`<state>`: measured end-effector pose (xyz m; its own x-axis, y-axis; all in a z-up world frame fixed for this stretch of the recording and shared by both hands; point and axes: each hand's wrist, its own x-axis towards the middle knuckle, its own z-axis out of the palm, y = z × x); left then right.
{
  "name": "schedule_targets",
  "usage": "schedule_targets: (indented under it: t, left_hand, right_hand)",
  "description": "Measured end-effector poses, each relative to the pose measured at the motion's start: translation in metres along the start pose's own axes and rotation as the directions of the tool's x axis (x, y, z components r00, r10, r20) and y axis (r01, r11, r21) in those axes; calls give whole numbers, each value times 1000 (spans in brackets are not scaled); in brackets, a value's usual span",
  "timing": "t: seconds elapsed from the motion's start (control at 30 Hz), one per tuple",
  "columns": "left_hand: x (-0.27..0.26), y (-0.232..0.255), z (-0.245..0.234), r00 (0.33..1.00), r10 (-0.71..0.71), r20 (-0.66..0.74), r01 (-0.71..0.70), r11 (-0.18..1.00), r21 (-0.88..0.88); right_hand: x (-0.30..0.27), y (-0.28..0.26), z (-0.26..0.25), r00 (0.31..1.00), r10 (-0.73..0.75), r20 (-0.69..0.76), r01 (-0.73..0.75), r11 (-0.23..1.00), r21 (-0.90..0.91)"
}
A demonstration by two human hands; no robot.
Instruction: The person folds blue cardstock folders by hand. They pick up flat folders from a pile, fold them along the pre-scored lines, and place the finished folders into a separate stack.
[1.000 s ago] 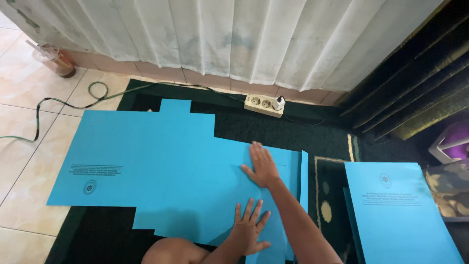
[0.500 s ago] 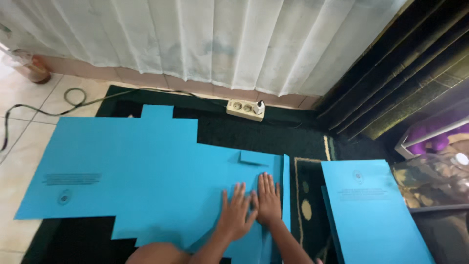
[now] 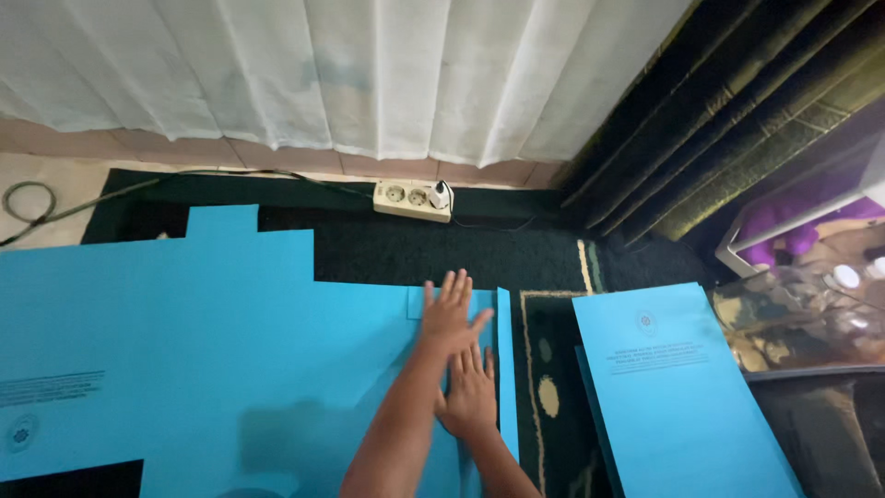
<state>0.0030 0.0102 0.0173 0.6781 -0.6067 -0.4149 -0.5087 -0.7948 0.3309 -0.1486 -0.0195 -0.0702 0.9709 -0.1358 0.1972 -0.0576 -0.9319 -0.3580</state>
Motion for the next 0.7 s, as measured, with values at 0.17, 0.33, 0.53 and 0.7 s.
schedule_targets:
  t: [0.17,0.33,0.53,0.7]
  left_hand:
    - [-23,-75,27,977,-153,-147,156,988,9]
    - [-70,-164,98,825,-321,-464,328,942,-70]
    - [-173,-71,158,892,-438,113,427,898,107]
    - [-261,14,100,878,-349,328,341,936,82]
  right_hand:
    - [5,-13,-28,991,90,96,-91,996,5]
    - [7,-19,-40,995,49,86,-54,997,51]
    - [-3,1,-1,969,-99,-225,80,993,-89]
    - [11,6,-34,826,92,555,-46,994,-97]
